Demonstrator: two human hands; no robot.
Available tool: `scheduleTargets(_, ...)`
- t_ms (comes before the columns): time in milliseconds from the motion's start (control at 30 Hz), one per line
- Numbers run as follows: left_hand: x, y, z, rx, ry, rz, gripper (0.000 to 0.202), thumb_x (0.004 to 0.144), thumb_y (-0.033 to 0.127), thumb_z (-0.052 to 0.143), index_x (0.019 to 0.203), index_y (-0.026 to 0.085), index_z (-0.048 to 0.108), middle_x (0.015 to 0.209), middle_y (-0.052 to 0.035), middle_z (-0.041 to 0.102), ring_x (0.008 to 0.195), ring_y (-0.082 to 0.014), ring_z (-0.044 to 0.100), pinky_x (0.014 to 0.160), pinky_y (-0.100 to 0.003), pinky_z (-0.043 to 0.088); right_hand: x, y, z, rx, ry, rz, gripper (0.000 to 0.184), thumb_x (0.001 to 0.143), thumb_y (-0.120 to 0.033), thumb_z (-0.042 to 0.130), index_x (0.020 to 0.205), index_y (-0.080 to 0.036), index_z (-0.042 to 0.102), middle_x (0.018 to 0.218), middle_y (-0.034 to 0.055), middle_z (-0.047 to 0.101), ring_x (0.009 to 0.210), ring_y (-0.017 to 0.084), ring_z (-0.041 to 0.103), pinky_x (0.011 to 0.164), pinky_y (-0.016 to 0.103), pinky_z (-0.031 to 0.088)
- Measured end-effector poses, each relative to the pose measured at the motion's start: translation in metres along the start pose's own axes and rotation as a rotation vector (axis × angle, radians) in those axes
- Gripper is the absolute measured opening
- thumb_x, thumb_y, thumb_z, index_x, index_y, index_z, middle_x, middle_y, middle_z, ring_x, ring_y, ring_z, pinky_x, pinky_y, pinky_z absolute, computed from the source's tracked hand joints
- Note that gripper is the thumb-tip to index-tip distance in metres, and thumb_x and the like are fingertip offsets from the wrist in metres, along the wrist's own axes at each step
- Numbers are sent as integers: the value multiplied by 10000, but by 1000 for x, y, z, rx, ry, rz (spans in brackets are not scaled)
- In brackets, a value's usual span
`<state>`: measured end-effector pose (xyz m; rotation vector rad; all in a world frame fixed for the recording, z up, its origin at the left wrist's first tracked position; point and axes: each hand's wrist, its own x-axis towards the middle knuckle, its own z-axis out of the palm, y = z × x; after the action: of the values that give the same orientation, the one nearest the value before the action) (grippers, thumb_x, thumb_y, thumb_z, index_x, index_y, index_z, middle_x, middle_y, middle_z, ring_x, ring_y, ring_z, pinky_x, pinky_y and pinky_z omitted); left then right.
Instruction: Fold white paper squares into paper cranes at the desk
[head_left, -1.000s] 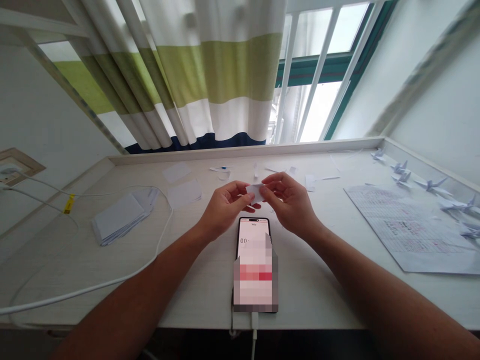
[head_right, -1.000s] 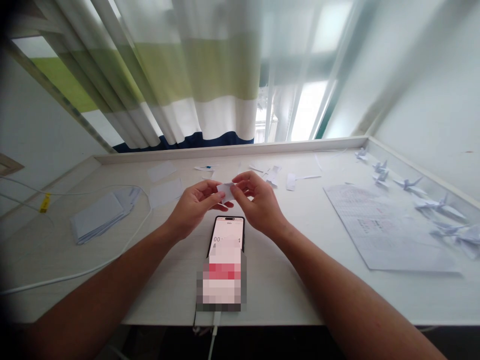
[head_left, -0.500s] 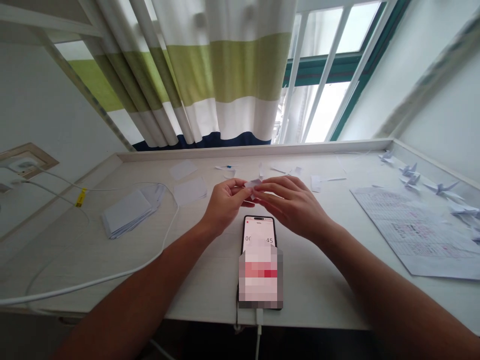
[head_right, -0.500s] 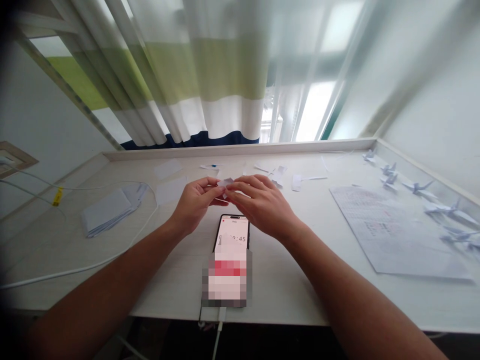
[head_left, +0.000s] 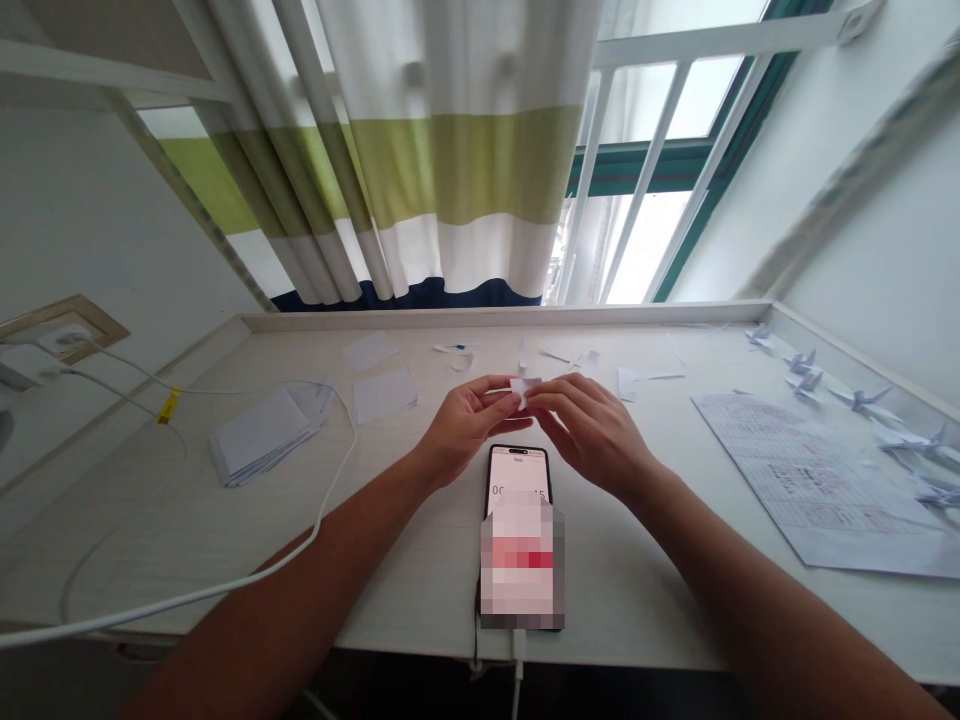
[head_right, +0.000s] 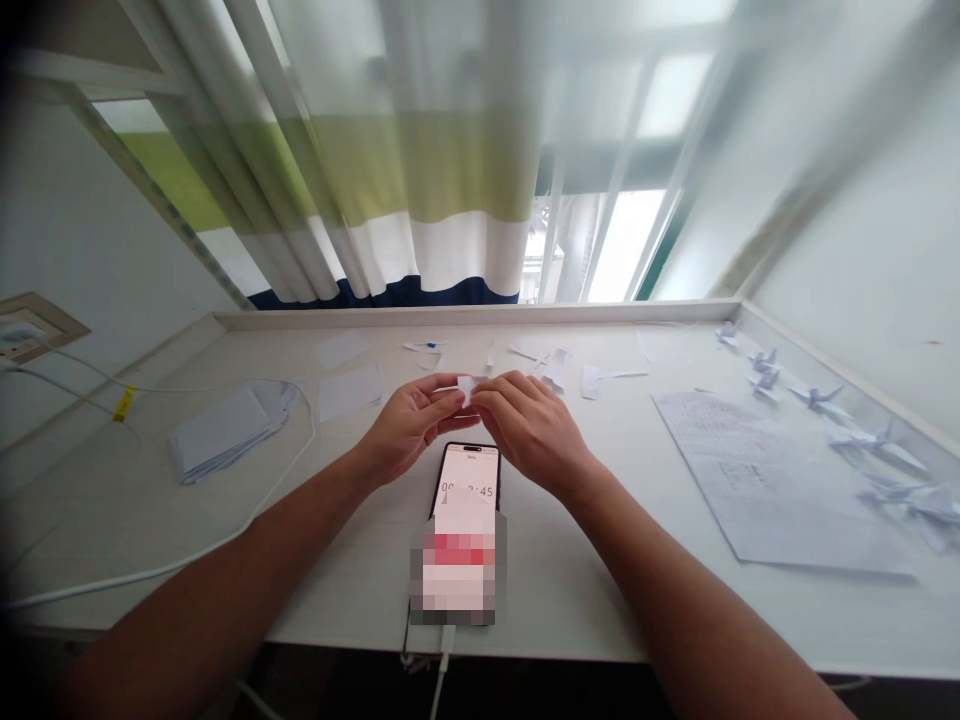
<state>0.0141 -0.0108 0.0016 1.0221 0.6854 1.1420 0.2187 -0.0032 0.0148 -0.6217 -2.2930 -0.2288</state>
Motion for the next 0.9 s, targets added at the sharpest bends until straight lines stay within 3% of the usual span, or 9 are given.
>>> scheduleTargets(167,1,-1,0,-8,-16,20,370,862,315,858,1182,172,741,1132,-93,807,1036,-218,766,1057,-477,568,1,-3,1,321,72,267,89,1037,-198,612,1045,-198,700,1046,94,776,981,232,731,803,412,634)
scheduleTargets(367,1,-3,0,11,4,27,409,828,328,886,1181,185,737,1116,-89,803,1029,-217,756,1011,-453,584,7,-5,-5,630,91,531,75,980,-277,712,970,-229,770,1043,76,775,983,231,747,830,427,650)
scheduleTargets(600,2,-4,-2,26,-6,10,407,813,299,897,1172,194,736,1113,-77,798,1024,-192,748,992,-409,595,8,-6,-5,782,96,642,97,933,-322,771,905,-238,812,1025,80,777,990,243,749,879,462,649)
scheduleTargets(900,3,-7,-6,62,-15,11,414,800,232,876,1186,194,732,1150,-99,802,1082,-236,756,1020,-451,583,8,-4,0,857,136,709,117,936,-344,764,934,-227,779,984,70,780,919,229,757,805,429,661)
